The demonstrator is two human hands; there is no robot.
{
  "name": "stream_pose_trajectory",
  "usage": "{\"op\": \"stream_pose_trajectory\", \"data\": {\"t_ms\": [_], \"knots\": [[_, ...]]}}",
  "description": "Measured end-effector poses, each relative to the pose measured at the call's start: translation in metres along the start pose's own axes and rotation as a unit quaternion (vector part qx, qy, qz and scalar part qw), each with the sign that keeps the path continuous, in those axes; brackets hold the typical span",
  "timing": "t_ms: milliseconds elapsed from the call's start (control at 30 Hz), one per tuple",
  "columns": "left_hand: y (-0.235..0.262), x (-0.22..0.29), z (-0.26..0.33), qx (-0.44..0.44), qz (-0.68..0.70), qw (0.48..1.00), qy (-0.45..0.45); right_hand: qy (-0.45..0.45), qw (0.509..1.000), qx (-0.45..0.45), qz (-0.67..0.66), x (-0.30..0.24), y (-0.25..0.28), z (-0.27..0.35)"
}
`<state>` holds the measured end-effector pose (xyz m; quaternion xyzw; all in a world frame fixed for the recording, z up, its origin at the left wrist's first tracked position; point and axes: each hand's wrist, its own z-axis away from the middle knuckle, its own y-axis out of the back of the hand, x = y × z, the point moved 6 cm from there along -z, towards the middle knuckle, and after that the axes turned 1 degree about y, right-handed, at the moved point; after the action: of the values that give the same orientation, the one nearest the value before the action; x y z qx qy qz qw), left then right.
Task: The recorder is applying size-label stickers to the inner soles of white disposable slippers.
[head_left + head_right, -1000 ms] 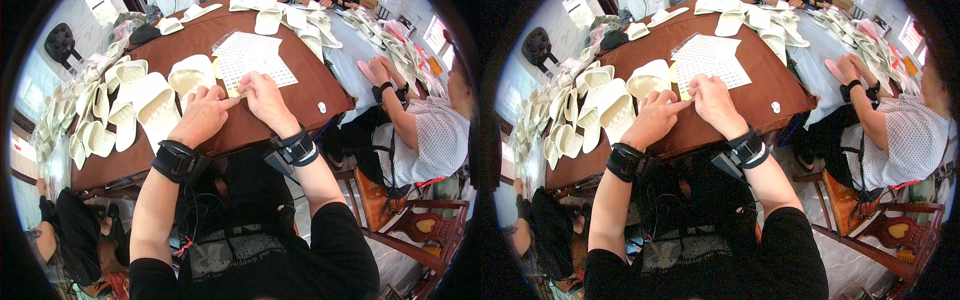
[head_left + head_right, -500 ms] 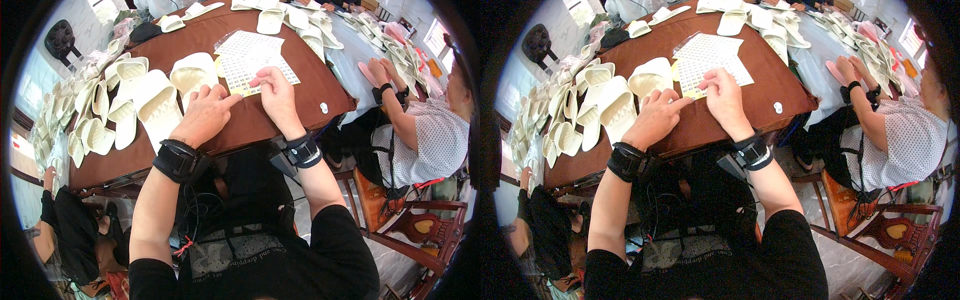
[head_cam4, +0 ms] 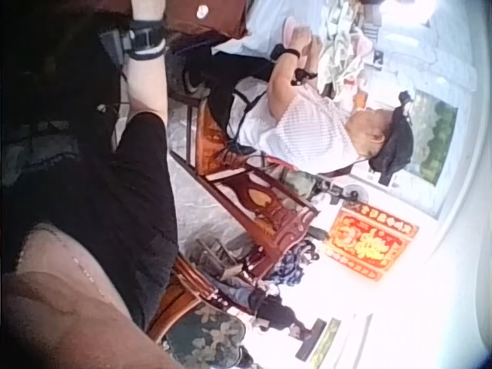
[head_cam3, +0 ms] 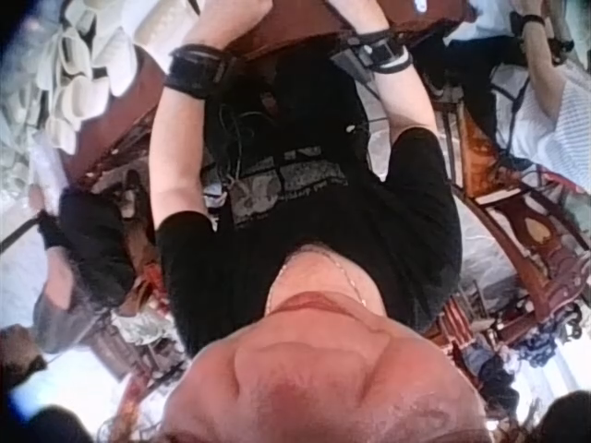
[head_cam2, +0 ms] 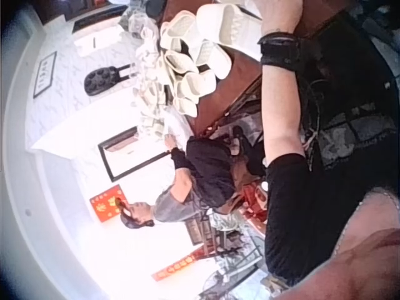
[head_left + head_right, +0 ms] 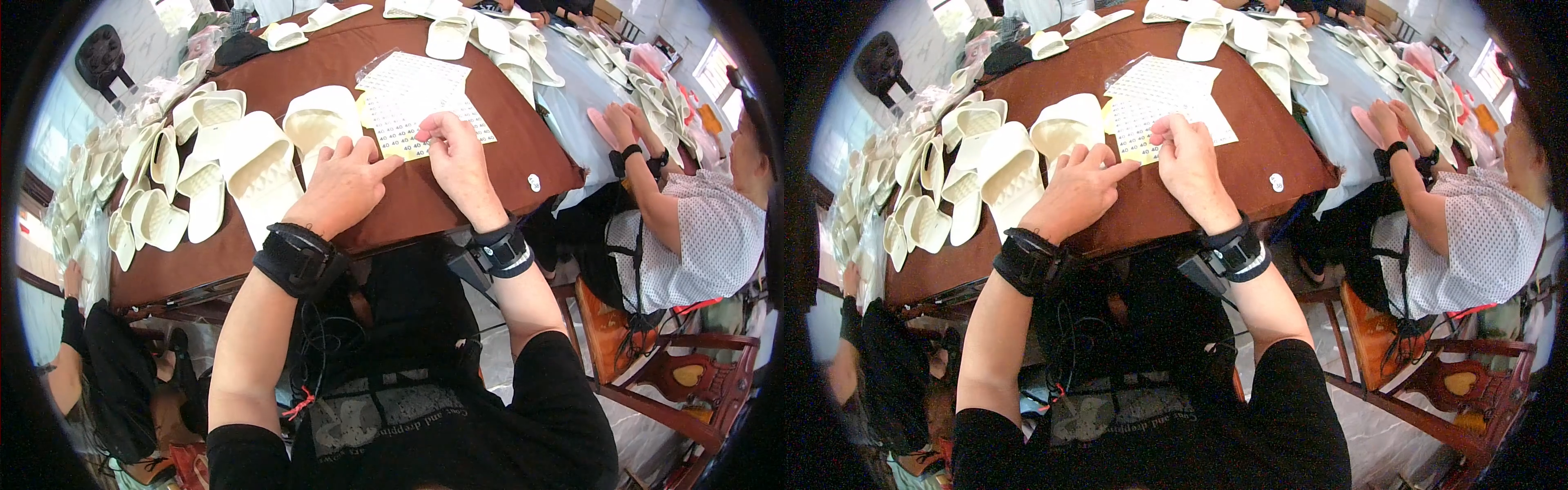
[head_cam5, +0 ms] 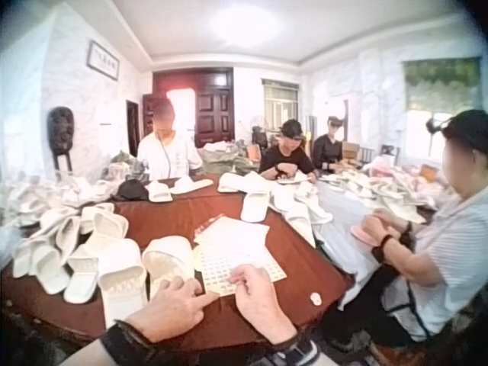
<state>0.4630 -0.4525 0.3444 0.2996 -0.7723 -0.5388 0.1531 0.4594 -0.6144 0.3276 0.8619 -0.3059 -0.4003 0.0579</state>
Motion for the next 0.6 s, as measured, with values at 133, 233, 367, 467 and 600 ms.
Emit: {"op": "stream_pose_trajectory", "data": {"t_ms": [133,233,367,467,600], "knots": [[0.001,-0.001,0.002,0.005,0.017,1.0,0.0,0.054,0.993,-0.045,0.092,-0.013,0.001,-0.002],[0.001,-0.001,0.001,-0.001,0.01,1.0,0.006,0.05,0.99,-0.075,0.104,-0.009,-0.001,-0.005],[0.002,0.0,0.001,-0.001,0.015,1.0,0.004,0.07,0.988,-0.094,0.099,-0.008,-0.009,-0.01],[0.0,-0.001,0.001,0.004,0.016,1.0,0.003,0.071,0.984,-0.12,0.11,-0.01,-0.018,-0.01],[0.0,0.001,0.001,0.004,0.019,1.0,0.003,0.098,0.978,-0.133,0.128,-0.011,-0.022,-0.009]]}}
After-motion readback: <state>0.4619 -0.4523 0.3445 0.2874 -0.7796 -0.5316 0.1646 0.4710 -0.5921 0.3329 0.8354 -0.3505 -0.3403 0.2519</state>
